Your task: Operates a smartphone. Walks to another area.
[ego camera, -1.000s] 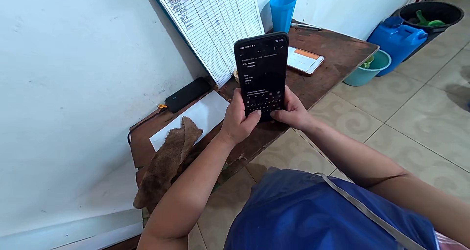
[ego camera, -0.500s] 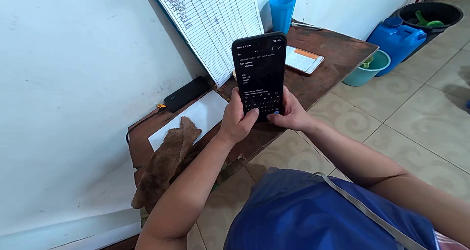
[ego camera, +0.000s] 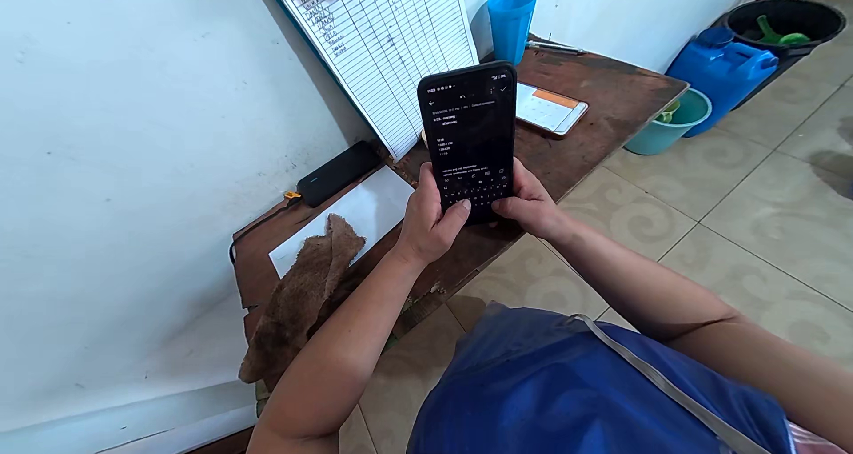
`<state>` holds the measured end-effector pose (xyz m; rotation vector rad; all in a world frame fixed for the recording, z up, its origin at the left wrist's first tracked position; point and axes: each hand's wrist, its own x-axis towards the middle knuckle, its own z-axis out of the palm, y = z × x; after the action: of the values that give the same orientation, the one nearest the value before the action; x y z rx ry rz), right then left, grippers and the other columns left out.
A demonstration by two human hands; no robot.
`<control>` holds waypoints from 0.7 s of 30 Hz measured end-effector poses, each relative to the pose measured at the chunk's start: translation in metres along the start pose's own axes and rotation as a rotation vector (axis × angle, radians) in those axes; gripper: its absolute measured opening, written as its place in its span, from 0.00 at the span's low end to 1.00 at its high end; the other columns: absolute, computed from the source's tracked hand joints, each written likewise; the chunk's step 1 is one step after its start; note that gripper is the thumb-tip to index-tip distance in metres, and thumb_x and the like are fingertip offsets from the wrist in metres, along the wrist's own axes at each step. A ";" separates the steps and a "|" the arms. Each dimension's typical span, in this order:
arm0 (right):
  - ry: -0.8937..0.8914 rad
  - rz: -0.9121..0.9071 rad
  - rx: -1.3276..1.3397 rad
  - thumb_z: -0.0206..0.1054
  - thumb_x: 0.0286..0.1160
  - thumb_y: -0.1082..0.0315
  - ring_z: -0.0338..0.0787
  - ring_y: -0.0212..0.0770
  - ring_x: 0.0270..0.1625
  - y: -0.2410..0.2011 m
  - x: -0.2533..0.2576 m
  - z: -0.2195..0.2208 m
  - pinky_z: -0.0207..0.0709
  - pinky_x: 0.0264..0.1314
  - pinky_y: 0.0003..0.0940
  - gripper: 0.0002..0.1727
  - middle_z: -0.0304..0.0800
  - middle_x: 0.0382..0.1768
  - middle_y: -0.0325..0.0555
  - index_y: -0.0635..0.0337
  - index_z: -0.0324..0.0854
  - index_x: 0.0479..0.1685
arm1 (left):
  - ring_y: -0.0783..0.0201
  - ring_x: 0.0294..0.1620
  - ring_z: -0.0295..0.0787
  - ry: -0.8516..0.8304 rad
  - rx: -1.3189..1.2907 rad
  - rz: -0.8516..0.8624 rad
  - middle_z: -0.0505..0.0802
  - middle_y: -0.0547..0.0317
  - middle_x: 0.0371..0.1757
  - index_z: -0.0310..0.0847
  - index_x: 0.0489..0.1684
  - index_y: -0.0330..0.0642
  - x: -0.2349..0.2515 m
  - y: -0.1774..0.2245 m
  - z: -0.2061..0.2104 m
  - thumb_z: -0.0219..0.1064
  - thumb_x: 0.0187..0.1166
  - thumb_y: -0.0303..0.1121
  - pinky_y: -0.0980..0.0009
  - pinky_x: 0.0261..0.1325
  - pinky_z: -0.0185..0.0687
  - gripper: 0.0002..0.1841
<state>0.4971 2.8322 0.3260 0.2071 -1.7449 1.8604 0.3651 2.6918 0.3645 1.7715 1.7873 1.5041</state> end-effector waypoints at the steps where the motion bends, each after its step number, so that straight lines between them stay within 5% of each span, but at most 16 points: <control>1: 0.009 -0.005 0.002 0.53 0.63 0.79 0.90 0.18 0.38 0.001 0.000 0.000 0.84 0.34 0.16 0.28 0.91 0.45 0.23 0.51 0.64 0.68 | 0.79 0.52 0.89 -0.003 -0.006 0.004 0.89 0.52 0.53 0.57 0.75 0.21 0.000 0.000 0.000 0.57 0.68 0.25 0.78 0.57 0.85 0.31; 7: 0.027 -0.012 0.012 0.49 0.76 0.73 0.90 0.20 0.38 0.004 0.000 -0.002 0.85 0.34 0.18 0.21 0.91 0.45 0.23 0.50 0.65 0.68 | 0.78 0.54 0.89 -0.017 0.006 0.010 0.88 0.51 0.55 0.57 0.75 0.21 0.000 0.000 0.000 0.57 0.67 0.25 0.79 0.59 0.84 0.32; 12: 0.050 -0.002 -0.018 0.61 0.56 0.82 0.90 0.17 0.40 -0.005 0.001 0.006 0.86 0.39 0.16 0.31 0.91 0.45 0.23 0.54 0.65 0.66 | 0.78 0.55 0.88 -0.007 0.006 0.026 0.89 0.50 0.55 0.56 0.74 0.20 0.000 -0.002 0.000 0.57 0.65 0.24 0.78 0.60 0.84 0.33; 21: 0.033 -0.032 -0.012 0.63 0.57 0.79 0.90 0.17 0.44 -0.003 0.000 0.005 0.87 0.43 0.17 0.30 0.91 0.46 0.22 0.54 0.65 0.66 | 0.77 0.53 0.89 0.005 0.025 -0.001 0.89 0.50 0.54 0.58 0.74 0.21 0.000 0.000 0.000 0.56 0.68 0.23 0.77 0.58 0.85 0.30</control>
<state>0.4972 2.8279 0.3297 0.1982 -1.7205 1.8202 0.3654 2.6917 0.3639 1.7794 1.8171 1.4938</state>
